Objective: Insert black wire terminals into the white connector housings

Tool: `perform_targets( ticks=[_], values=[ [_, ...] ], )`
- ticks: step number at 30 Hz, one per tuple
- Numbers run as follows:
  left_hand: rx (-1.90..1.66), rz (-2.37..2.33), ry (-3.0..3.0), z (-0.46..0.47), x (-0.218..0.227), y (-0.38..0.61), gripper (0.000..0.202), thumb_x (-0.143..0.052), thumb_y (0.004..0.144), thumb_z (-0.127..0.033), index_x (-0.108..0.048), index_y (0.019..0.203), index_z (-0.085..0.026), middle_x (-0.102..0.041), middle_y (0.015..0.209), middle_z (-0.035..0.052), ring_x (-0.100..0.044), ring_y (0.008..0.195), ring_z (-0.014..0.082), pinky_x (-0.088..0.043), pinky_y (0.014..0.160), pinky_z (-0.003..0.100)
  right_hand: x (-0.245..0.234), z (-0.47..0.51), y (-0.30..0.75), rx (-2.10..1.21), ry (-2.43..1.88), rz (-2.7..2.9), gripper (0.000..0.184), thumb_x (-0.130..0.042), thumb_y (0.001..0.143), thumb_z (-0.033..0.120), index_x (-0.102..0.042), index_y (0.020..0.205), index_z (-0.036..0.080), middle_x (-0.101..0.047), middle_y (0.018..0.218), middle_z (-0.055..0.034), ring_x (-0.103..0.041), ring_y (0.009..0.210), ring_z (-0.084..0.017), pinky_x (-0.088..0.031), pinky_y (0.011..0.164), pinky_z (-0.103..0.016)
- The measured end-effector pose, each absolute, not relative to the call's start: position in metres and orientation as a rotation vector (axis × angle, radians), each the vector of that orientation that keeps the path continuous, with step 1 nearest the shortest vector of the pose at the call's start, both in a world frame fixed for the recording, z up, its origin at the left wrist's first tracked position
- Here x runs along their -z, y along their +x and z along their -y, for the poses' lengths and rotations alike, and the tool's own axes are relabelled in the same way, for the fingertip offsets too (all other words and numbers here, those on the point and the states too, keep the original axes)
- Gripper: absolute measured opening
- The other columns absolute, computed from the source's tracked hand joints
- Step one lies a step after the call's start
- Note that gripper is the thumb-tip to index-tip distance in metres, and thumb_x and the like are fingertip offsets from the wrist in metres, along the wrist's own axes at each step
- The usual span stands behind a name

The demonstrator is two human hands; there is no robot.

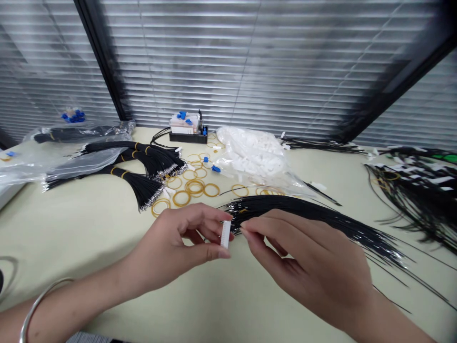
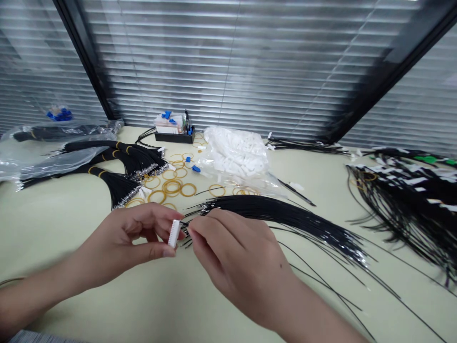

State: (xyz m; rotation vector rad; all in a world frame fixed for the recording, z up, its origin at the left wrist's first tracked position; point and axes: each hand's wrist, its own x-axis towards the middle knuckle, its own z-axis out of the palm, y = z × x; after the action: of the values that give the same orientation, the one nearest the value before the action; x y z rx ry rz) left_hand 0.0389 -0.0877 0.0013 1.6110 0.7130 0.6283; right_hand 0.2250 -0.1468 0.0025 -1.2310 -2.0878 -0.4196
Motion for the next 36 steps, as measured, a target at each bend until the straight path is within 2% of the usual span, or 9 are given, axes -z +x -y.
perform_targets(
  ticks=[6, 13, 24, 27, 30, 33, 36],
  values=[
    [-0.734, -0.735, 1.876, 0.091, -0.001, 0.039, 0.026, -0.07, 0.072, -0.014, -0.065, 0.097, -0.017, -0.071, 0.08, -0.0028, -0.062, 0.065, 0.0049, -0.051, 0.063, 0.011, 0.006, 0.147, 0.224, 0.475, -1.207, 2.117, 0.009, -0.047, 0.088, 0.017, -0.054, 0.083, 0.016, -0.057, 0.07, 0.0021, -0.049, 0.063, -0.007, -0.033, 0.059, -0.022],
    [-0.831, -0.703, 2.051, 0.093, 0.001, 0.039, 0.025, -0.071, 0.07, -0.011, -0.067, 0.095, -0.012, -0.07, 0.074, -0.0004, -0.06, 0.061, 0.0049, -0.052, 0.061, 0.01, 0.01, 0.148, 0.221, 0.514, -1.195, 2.097, 0.008, -0.046, 0.089, 0.017, -0.052, 0.083, 0.017, -0.057, 0.069, 0.0039, -0.049, 0.064, -0.008, -0.032, 0.062, -0.023],
    [-0.771, -0.744, 2.02, 0.092, 0.002, 0.039, 0.028, -0.07, 0.072, -0.013, -0.066, 0.099, -0.015, -0.071, 0.077, -0.0009, -0.061, 0.062, 0.0062, -0.053, 0.061, 0.012, 0.013, 0.146, 0.221, 0.554, -1.181, 2.099, 0.005, -0.048, 0.088, 0.013, -0.052, 0.085, 0.015, -0.06, 0.072, 0.001, -0.052, 0.065, -0.009, -0.035, 0.061, -0.024],
    [-0.754, -0.831, 1.997, 0.089, 0.0, 0.039, 0.029, -0.068, 0.074, -0.017, -0.064, 0.102, -0.017, -0.07, 0.078, -0.0009, -0.062, 0.064, 0.0078, -0.054, 0.061, 0.014, 0.007, 0.144, 0.224, 0.58, -1.212, 2.117, 0.009, -0.053, 0.084, 0.011, -0.054, 0.092, 0.016, -0.063, 0.087, -0.0024, -0.056, 0.081, -0.013, -0.038, 0.071, -0.027],
    [-0.816, -0.948, 1.981, 0.084, -0.001, 0.037, 0.029, -0.068, 0.074, -0.022, -0.063, 0.103, -0.019, -0.069, 0.08, -0.0003, -0.062, 0.066, 0.0094, -0.054, 0.061, 0.017, -0.003, 0.144, 0.228, 0.703, -1.19, 2.072, 0.02, -0.059, 0.078, 0.007, -0.057, 0.093, 0.02, -0.062, 0.096, -0.0027, -0.052, 0.095, -0.018, -0.036, 0.079, -0.033],
    [-0.829, -1.02, 1.943, 0.082, -0.002, 0.036, 0.028, -0.067, 0.076, -0.024, -0.062, 0.103, -0.019, -0.068, 0.081, 0.0002, -0.063, 0.069, 0.0101, -0.054, 0.062, 0.018, -0.006, 0.146, 0.232, 0.593, -1.062, 2.307, 0.013, -0.049, 0.084, 0.008, -0.058, 0.085, 0.017, -0.06, 0.079, -0.001, -0.049, 0.075, -0.013, -0.036, 0.068, -0.029],
    [-0.815, -1.02, 1.925, 0.081, -0.002, 0.035, 0.029, -0.067, 0.076, -0.026, -0.062, 0.103, -0.019, -0.067, 0.082, 0.0007, -0.063, 0.072, 0.0109, -0.054, 0.064, 0.019, 0.002, 0.145, 0.234, 0.403, -1.054, 2.58, 0.026, -0.035, 0.088, 0.006, -0.057, 0.076, 0.015, -0.053, 0.068, 0.0, -0.043, 0.062, -0.01, -0.03, 0.057, -0.026]
  ],
)
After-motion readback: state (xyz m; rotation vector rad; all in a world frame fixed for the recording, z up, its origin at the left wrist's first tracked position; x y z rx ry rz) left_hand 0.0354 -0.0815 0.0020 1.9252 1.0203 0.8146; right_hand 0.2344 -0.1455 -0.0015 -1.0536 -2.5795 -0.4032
